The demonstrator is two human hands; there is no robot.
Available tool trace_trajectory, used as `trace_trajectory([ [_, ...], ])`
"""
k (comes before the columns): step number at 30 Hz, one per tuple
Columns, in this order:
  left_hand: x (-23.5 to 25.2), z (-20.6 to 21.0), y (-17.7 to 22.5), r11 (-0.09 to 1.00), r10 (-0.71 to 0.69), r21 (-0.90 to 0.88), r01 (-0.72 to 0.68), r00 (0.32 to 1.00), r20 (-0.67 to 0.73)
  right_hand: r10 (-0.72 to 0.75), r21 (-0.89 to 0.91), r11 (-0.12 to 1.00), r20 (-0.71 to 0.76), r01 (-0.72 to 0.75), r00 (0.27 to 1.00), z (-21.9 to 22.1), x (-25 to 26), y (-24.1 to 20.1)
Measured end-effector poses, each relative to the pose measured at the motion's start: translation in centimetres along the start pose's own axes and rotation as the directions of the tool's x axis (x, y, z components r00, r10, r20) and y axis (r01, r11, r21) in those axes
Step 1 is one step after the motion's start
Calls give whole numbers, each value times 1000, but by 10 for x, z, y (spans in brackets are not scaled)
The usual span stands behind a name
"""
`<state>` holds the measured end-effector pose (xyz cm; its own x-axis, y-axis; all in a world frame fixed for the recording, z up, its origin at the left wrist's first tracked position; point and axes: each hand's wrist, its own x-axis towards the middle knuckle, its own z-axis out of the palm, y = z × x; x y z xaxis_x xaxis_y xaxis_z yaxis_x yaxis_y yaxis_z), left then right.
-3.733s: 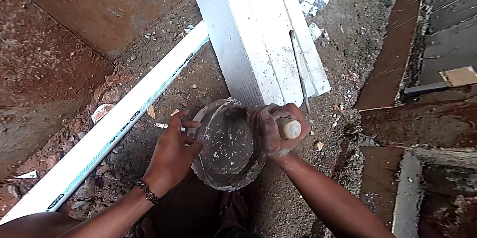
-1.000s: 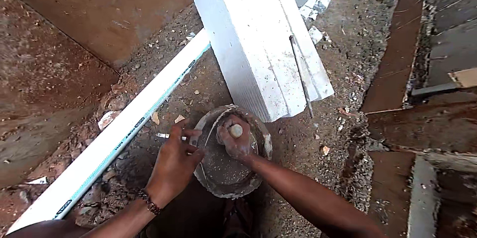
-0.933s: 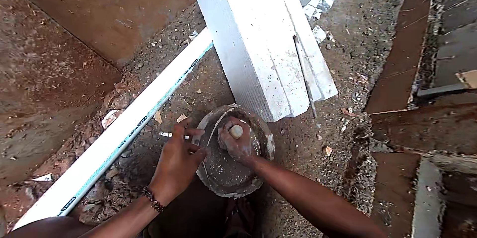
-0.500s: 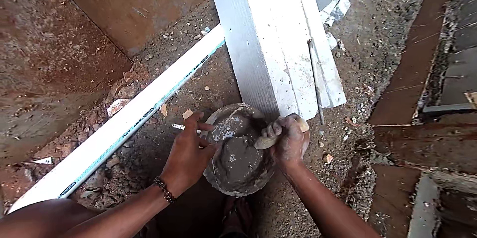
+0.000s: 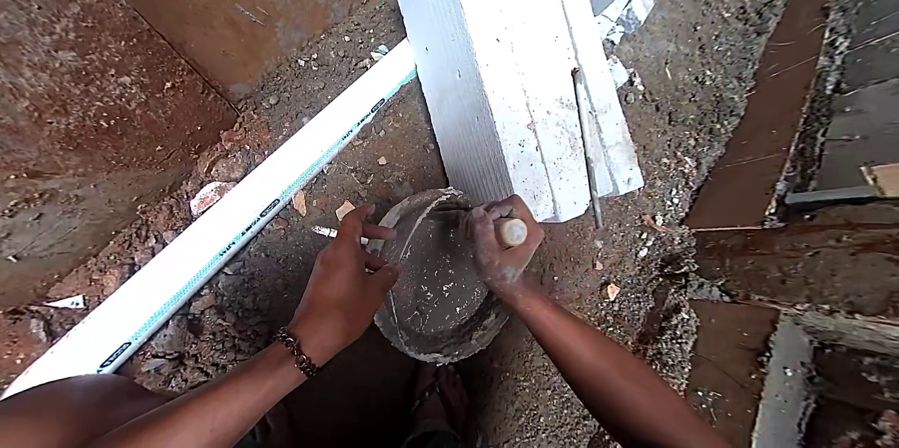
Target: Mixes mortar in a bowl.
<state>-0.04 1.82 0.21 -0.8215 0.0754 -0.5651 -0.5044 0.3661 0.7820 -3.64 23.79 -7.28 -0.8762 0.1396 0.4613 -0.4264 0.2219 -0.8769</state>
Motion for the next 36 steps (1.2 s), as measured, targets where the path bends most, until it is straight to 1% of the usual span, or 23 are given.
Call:
trace_trajectory([
  [3, -2, -1, -3, 1000, 11, -4, -11, 1000, -6, 203, -163, 963, -97, -217, 974, 0, -13, 12],
  [5, -3, -2, -3, 1000, 14, -8, -14, 1000, -2, 308, -211, 919, -147, -334, 940, -3, -13, 10],
  [7, -4, -2, -2, 1000, 16, -10, -16, 1000, 5, 417, -216, 869, -162, -445, 894, -7, -15, 8],
  [8, -4, -2, -1, 1000, 16, -10, -16, 1000, 10, 479, -195, 840, -172, -506, 861, -9, -17, 8],
  [10, -6, -1, 1, 1000, 18, -12, -18, 1000, 17, 591, -93, 780, -212, -618, 778, -11, -25, 10],
  [11, -7, 0, 1, 1000, 22, -12, -22, 1000, 20, 628, -41, 757, -228, -652, 744, -10, -28, 8],
  [14, -6, -1, 1, 1000, 29, -2, -29, 999, 23, 680, 78, 725, -237, -684, 694, -4, -25, -5],
  [17, -6, 0, 2, 1000, 23, 0, -23, 1000, 19, 757, 242, 650, -290, -720, 586, -1, -7, -17],
  [19, -6, 0, 3, 1000, 21, 5, -21, 1000, 19, 768, 319, 639, -316, -700, 557, -3, 1, -18],
  [20, -6, -1, 2, 1000, 20, 8, -20, 1000, 18, 763, 343, 645, -328, -682, 557, -5, 4, -19],
  [22, -5, -1, 1, 1000, 21, 8, -22, 1000, 13, 725, 371, 689, -344, -623, 597, -9, 11, -26],
  [25, -3, -1, 1, 1000, 15, 7, -15, 1000, 11, 610, 394, 782, -325, -482, 723, -14, 17, -40],
  [27, -2, 0, 0, 1000, 10, 6, -10, 1000, 15, 494, 417, 832, -255, -367, 831, -16, 9, -42],
  [28, -1, 0, 1, 1000, 6, 4, -6, 1000, 18, 438, 433, 840, -186, -326, 880, -18, 2, -40],
  [29, -1, 0, 1, 1000, 4, 1, -4, 1000, 19, 395, 444, 838, -94, -317, 914, -20, -8, -34],
  [30, -2, 0, 1, 1000, 3, -1, -3, 1000, 18, 380, 432, 833, 8, -346, 925, -22, -16, -26],
  [31, -2, 0, 1, 1000, 5, 1, -5, 1000, 16, 396, 372, 837, 96, -401, 913, -23, -22, -20],
  [32, -3, 1, 1, 1000, 8, 3, -8, 1000, 11, 434, 261, 849, 153, -460, 888, -23, -25, -16],
  [33, -3, 1, 1, 1000, 9, 6, -9, 1000, 6, 475, 123, 858, 182, -499, 861, -23, -24, -16],
  [34, -3, 1, 1, 1000, 12, 8, -12, 1000, 2, 497, 0, 863, 189, -506, 847, -23, -20, -21],
  [35, -3, 1, 1, 1000, 14, 10, -14, 1000, -1, 482, -54, 875, 185, -481, 856, -23, -16, -31],
  [36, -3, 0, 0, 1000, 15, 14, -15, 1000, 0, 429, -26, 901, 179, -432, 885, -24, -10, -41],
])
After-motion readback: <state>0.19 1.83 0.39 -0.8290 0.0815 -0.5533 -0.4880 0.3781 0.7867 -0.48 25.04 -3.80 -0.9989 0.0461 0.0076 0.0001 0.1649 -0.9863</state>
